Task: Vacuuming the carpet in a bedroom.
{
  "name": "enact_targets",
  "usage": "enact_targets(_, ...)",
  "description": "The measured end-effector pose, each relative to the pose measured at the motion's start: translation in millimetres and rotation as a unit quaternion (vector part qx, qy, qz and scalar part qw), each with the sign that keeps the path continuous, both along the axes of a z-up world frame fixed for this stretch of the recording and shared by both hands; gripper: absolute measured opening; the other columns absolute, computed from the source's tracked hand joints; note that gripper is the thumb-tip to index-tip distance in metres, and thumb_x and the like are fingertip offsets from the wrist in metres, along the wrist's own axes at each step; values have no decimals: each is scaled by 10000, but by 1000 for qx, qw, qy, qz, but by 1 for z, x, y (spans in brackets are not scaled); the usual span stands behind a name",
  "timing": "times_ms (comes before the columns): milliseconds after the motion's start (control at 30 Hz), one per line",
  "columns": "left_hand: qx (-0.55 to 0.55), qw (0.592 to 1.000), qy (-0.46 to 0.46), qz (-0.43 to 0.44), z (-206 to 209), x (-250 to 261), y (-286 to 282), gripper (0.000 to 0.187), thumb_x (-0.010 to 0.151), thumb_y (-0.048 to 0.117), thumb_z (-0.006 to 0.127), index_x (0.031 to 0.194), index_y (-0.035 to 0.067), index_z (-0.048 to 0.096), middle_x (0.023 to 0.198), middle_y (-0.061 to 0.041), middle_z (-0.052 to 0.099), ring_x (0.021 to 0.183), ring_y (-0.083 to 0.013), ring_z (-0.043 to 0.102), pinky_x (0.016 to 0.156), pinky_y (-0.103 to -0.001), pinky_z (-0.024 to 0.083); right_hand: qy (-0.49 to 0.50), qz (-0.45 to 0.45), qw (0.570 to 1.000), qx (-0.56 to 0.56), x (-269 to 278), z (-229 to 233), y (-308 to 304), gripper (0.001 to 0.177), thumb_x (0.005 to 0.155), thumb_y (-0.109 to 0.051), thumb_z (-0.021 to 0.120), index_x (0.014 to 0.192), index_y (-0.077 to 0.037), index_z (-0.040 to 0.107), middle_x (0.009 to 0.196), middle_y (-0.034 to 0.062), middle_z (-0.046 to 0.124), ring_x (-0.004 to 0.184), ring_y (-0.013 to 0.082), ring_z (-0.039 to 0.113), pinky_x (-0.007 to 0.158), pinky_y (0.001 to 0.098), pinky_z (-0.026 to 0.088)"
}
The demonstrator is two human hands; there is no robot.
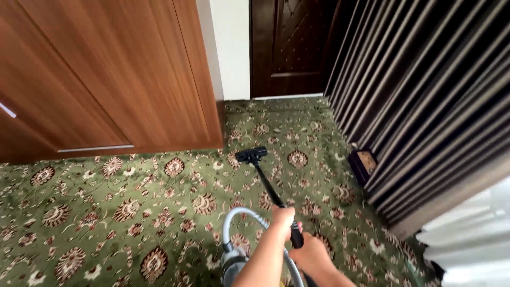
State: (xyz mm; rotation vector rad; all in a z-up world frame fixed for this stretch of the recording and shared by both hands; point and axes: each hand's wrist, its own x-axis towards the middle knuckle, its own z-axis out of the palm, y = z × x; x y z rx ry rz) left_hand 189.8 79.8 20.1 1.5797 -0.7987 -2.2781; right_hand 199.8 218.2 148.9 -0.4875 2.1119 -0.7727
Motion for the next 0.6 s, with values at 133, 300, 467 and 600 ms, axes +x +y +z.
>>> enact_targets(133,-11,1000,-14,-2,-5,-19,-38,381,910,47,580,1242,130,412,970,-182,568,609,-283,614,473,-449,514,-50,9,999,1,-29,-5,-38,250,752,-64,686,989,-20,618,648,115,664,464,254,651,458,399,506)
enact_targets(300,4,1000,5,23,-4,-68,-94,371,919,49,581,1242,93,402,927,-207,567,594,-286,607,473,-456,514,-61,26,998,-16,-88,-12,-85,253,758,-52,678,997,-4,607,649,119,645,444,241,638,442,401,508)
enact_targets(467,-4,999,-19,48,-11,-105,-135,394,945,73,600,1266,129,379,1039,-209,555,670,-314,636,520,-480,537,-66,53,996,-2,-127,5,-124,298,761,-56,680,1049,-23,609,673,119,659,444,250,639,454,411,508)
enact_targets(600,6,998,-25,52,-12,-126,-151,387,956,113,619,1264,129,387,1058,-194,558,681,-298,623,516,-465,539,-43,84,995,32,-156,0,-147,318,777,-79,665,1089,-43,619,700,112,693,456,245,661,470,386,526)
